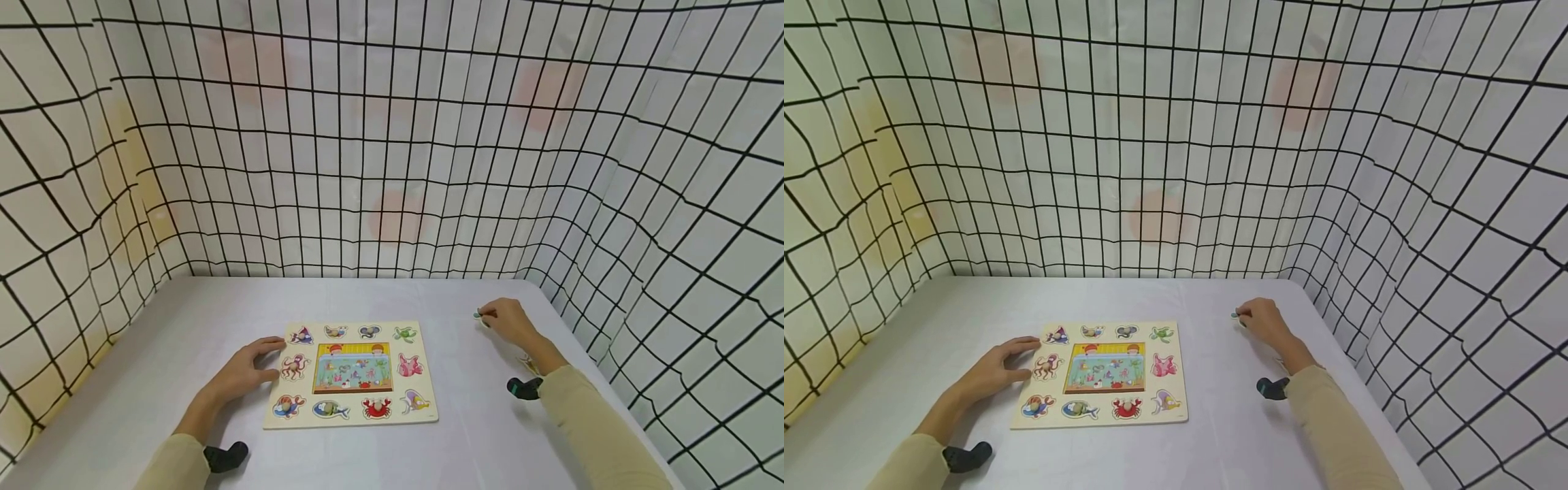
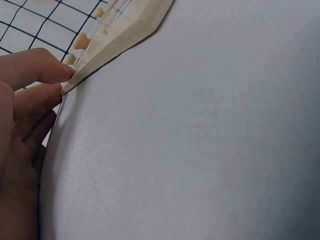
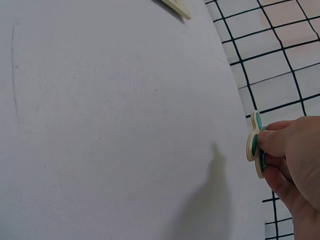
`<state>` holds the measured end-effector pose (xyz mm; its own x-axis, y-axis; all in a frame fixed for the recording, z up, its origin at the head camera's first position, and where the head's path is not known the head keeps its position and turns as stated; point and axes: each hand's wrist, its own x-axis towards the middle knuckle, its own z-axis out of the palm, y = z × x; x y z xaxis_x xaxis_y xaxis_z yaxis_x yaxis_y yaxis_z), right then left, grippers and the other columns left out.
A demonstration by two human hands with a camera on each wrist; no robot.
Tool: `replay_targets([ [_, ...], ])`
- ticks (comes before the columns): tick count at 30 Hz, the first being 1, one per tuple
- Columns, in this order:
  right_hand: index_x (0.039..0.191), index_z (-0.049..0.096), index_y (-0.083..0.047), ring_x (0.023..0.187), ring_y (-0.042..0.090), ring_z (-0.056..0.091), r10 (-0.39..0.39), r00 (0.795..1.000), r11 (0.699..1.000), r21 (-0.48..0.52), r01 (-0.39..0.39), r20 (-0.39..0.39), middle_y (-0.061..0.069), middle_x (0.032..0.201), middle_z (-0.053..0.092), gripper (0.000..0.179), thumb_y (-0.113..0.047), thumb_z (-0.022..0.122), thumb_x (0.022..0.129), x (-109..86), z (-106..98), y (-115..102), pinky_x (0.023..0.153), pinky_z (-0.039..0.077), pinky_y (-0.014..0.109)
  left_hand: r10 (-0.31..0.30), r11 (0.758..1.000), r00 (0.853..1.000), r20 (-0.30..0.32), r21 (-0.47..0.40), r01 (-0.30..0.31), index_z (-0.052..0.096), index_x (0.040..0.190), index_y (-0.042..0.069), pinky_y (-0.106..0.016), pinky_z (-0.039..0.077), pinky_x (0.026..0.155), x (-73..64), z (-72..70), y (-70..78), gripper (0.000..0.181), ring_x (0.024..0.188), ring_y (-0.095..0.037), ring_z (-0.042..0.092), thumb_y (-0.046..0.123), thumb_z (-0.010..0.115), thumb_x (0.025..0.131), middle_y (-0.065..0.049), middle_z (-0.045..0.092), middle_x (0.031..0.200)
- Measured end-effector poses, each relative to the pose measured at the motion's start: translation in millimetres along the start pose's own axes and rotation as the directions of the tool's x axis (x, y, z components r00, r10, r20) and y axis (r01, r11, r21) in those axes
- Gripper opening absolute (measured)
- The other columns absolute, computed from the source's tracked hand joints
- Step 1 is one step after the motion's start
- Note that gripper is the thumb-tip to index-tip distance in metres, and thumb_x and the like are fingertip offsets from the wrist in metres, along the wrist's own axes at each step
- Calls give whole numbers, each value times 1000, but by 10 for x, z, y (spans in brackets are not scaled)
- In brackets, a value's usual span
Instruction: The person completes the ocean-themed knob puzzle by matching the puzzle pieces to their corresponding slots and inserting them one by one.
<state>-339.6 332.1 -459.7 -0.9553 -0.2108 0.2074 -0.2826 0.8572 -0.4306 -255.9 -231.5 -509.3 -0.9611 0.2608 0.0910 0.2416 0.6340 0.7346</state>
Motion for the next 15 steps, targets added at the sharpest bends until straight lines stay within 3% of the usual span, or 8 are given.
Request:
replay_targets([
  [15,109,77,5,92,25,64,-33,999,999,-1,33,33,16,107,73,17,1,69,96,66,77,-185,77,56,40,5,1000,1000,-10,-2,-5,59,141,-3,-68,21,117,1,4,-14,62,146,-51,30,11,76,83,-23,45,154],
])
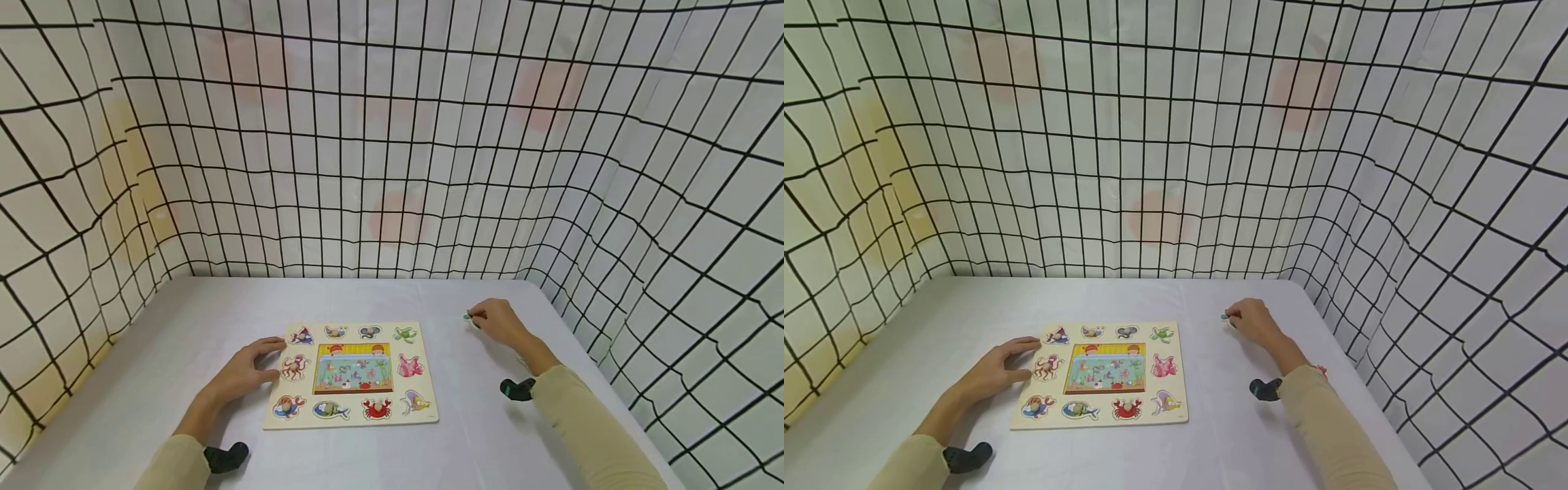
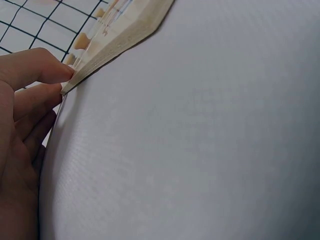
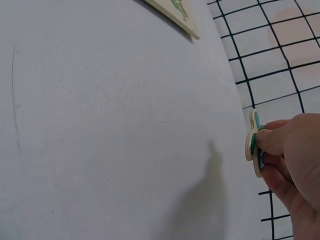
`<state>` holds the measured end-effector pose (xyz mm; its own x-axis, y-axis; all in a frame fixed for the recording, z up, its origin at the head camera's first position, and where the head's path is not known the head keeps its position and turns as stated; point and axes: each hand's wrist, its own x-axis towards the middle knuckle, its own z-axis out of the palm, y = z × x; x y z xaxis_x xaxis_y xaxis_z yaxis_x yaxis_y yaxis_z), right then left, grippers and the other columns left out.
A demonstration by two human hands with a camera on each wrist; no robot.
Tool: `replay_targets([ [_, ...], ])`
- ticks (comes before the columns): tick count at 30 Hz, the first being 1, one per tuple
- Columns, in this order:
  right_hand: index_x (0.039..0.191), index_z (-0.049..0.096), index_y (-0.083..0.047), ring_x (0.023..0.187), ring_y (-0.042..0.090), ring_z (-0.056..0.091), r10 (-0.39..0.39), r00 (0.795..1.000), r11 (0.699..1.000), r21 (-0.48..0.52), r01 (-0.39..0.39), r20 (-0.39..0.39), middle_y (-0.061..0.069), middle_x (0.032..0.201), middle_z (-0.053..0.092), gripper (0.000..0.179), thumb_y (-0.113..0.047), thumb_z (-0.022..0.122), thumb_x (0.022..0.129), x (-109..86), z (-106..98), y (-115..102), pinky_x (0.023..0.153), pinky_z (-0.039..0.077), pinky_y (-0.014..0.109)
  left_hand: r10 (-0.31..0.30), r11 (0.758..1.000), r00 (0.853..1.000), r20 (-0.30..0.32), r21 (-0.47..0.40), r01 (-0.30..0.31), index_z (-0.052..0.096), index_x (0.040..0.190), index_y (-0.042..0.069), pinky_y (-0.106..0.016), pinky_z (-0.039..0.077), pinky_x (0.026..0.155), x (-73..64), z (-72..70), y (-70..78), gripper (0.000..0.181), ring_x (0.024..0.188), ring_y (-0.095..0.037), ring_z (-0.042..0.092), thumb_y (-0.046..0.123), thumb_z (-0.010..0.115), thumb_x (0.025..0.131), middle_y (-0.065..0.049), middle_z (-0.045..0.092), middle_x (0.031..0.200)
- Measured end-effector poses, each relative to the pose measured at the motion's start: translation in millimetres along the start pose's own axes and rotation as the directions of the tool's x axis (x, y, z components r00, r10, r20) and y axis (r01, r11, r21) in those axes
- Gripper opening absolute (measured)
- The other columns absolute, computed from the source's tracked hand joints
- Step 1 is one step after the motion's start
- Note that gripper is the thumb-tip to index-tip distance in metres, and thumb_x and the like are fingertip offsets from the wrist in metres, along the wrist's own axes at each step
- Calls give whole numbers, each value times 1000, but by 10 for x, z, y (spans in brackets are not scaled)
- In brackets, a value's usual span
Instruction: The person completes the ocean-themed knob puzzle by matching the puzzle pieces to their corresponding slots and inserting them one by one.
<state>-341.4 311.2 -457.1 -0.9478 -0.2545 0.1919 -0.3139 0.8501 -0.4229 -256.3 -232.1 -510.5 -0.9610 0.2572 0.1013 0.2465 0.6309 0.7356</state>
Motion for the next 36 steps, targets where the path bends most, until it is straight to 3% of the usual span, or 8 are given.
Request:
replay_targets([
  [9,109,78,4,90,23,63,-33,999,999,-4,33,18,13,105,73,16,0,71,95,89,44,-138,77,55,39,-2,1000,1000,-4,12,2,59,142,-3,-69,21,117,4,-9,-11,62,147,-51,30,12,75,83,-24,45,154],
  [18,107,79,2,84,16,62,-128,990,992,-7,129,59,9,102,74,15,0,71,95,182,167,-377,73,56,34,-15,1000,1000,-3,4,15,58,143,-2,-69,20,117,3,-7,-9,63,147,-51,28,12,76,84,-23,44,155],
  [31,108,80,0,93,18,66,-297,944,951,-40,306,146,6,103,75,15,-1,70,97,301,364,-841,81,57,35,-18,1000,1000,1,0,18,59,142,-2,-68,21,117,-23,0,24,64,147,-50,30,13,77,83,-22,46,154],
  [36,111,79,0,101,22,68,-323,932,942,-40,334,168,9,109,75,17,0,68,98,311,417,-965,86,57,38,-14,1000,1000,2,1,14,59,142,-2,-68,21,117,-9,-3,23,63,147,-50,30,14,77,84,-22,45,155],
])
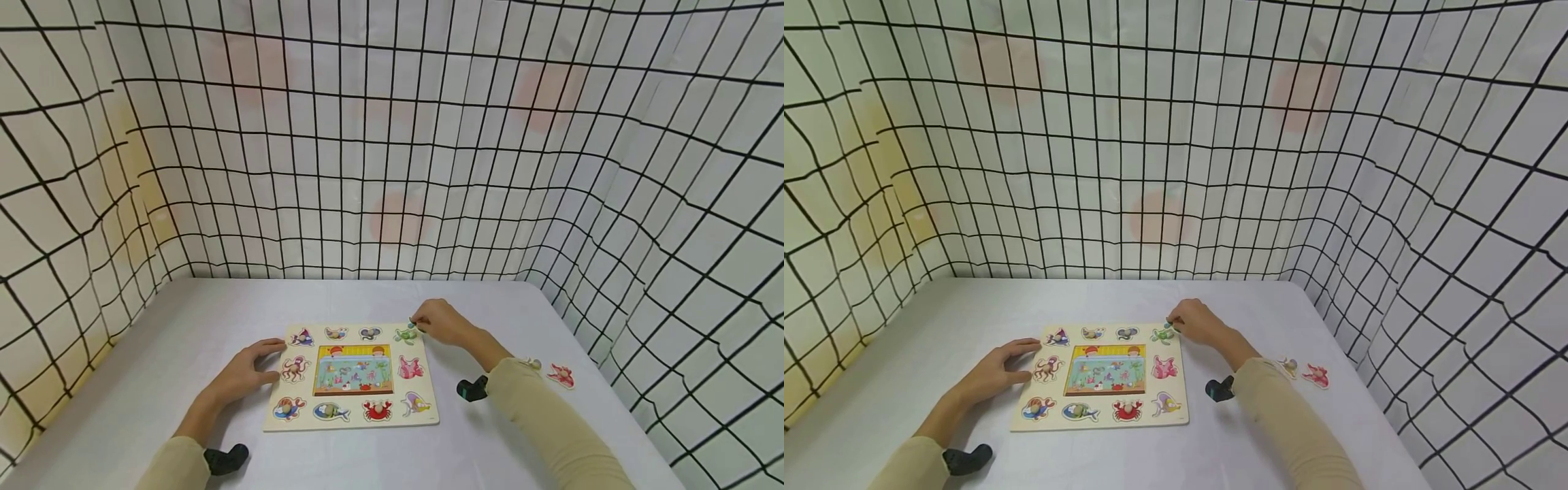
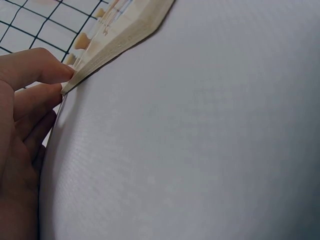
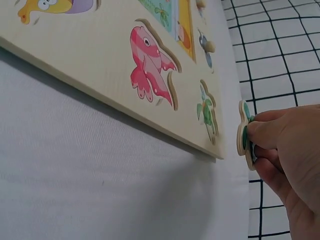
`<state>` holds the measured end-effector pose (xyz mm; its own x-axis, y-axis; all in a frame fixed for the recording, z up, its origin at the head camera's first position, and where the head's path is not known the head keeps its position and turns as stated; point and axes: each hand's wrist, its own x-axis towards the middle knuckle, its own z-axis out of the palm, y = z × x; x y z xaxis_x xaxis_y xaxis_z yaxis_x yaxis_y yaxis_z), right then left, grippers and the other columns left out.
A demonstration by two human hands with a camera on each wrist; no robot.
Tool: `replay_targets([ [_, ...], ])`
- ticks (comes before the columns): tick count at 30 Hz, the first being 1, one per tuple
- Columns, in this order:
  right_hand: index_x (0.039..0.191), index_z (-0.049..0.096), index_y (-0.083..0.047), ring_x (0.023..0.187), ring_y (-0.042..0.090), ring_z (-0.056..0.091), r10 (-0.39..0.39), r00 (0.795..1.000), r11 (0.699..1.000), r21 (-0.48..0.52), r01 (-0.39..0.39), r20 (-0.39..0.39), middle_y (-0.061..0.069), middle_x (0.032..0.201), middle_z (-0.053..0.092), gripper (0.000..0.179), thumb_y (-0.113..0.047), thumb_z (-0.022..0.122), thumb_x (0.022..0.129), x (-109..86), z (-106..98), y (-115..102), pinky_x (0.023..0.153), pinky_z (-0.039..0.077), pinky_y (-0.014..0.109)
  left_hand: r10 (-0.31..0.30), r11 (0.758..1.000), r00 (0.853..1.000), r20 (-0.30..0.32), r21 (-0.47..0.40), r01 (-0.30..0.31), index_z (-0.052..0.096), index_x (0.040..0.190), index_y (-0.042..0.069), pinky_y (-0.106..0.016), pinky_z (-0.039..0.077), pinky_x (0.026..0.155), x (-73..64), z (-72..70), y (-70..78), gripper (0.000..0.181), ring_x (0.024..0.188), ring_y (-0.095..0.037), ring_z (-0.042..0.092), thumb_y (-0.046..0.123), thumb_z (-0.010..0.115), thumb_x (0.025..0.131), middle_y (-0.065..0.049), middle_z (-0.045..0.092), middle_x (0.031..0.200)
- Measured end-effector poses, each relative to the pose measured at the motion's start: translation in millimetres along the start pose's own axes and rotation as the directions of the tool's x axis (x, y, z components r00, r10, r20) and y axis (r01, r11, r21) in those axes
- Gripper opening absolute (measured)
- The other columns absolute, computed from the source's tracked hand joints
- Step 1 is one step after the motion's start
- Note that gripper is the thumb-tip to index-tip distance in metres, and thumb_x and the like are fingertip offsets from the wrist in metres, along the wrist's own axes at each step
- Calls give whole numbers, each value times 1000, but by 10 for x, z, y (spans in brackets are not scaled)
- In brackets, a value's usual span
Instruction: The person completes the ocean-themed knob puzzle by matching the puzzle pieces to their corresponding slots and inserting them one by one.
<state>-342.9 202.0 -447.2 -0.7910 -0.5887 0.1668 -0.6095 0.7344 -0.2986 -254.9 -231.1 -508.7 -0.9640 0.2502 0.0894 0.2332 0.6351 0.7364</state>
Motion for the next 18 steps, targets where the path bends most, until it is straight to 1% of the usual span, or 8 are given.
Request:
replay_targets([
  [2,112,79,0,103,22,67,-2,1000,1000,0,2,10,9,110,74,18,-1,68,98,19,15,-29,87,57,37,5,1000,1000,5,1,-5,59,142,-3,-69,22,117,0,3,6,64,147,-50,30,14,77,83,-22,46,154],
  [9,112,79,1,101,22,66,-17,999,1000,9,16,35,9,110,74,18,-1,67,99,66,62,-93,87,56,37,-7,1000,1000,4,-2,7,59,142,-2,-69,21,117,-5,6,24,64,147,-50,30,14,77,83,-23,45,155],
  [15,112,79,0,104,22,67,-12,999,1000,3,12,50,9,111,74,18,-1,67,99,107,120,-111,91,56,38,-11,1000,1000,-4,7,11,59,142,-2,-69,21,117,6,13,1,63,147,-50,30,14,76,84,-23,45,155],
  [18,110,79,0,103,22,68,-13,998,1000,2,13,53,9,110,75,17,-1,68,98,136,164,-110,90,57,38,-8,1000,1000,-5,16,8,58,142,-2,-70,21,117,8,10,-10,63,147,-51,29,14,76,84,-23,45,155],
])
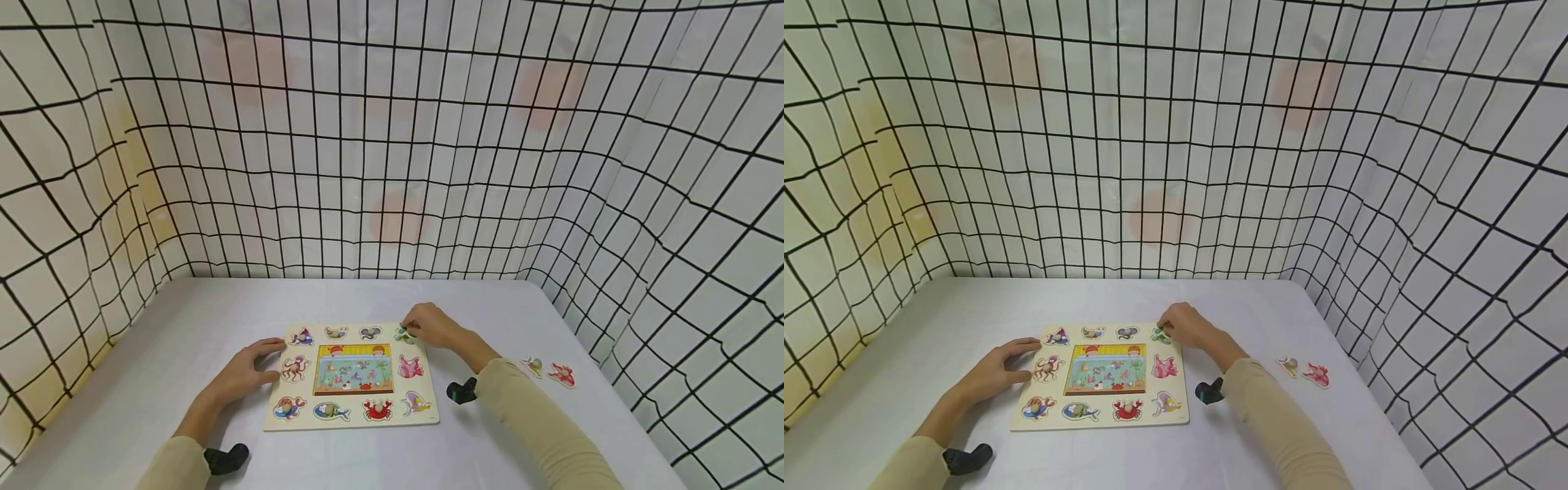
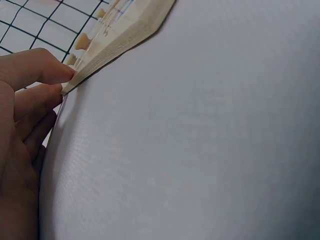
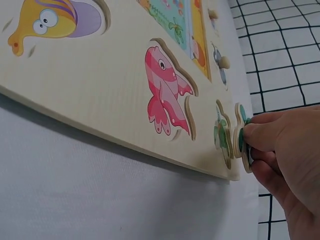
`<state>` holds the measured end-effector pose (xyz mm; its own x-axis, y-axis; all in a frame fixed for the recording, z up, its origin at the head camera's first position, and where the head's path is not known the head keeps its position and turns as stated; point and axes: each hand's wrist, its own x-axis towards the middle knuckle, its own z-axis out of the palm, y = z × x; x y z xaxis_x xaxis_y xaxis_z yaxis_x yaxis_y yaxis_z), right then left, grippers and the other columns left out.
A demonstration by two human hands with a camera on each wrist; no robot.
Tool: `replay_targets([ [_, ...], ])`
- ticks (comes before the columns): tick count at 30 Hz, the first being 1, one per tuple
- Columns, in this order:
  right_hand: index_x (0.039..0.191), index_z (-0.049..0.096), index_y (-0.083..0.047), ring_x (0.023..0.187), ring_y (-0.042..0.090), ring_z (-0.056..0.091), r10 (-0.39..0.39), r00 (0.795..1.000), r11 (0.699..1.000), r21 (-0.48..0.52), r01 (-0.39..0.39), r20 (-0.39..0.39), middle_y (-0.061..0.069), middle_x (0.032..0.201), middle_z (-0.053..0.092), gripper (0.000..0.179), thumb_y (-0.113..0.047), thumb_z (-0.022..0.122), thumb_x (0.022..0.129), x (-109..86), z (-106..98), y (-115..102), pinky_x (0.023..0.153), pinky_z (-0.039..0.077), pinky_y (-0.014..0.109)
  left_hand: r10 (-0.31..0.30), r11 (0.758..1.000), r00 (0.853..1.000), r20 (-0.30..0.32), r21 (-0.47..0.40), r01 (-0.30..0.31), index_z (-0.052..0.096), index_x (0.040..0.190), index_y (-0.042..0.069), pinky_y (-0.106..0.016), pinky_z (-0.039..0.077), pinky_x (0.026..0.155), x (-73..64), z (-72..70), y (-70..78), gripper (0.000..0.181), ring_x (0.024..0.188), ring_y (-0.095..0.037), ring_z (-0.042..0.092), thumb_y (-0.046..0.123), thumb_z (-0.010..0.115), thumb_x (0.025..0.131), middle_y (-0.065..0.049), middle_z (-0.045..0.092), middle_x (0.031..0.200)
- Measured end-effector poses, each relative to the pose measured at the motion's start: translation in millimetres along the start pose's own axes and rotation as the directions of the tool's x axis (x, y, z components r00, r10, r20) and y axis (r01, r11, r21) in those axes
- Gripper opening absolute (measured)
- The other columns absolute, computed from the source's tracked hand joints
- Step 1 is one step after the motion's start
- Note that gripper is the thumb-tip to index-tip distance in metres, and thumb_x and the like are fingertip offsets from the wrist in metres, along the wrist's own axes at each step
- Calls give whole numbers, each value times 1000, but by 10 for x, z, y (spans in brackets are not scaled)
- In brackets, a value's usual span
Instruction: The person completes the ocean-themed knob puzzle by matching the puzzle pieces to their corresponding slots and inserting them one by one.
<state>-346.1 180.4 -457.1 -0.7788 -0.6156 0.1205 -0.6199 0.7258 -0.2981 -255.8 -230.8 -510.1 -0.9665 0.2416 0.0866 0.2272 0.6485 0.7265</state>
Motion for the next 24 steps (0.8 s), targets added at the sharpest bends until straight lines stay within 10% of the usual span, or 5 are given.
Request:
replay_targets([
  [24,106,80,-6,91,15,63,137,989,989,41,-140,52,5,105,75,12,-6,70,98,67,187,-45,83,57,35,-6,1000,1000,4,-8,6,59,143,-1,-69,20,117,5,-4,29,63,147,-50,29,13,76,84,-23,44,155],
])
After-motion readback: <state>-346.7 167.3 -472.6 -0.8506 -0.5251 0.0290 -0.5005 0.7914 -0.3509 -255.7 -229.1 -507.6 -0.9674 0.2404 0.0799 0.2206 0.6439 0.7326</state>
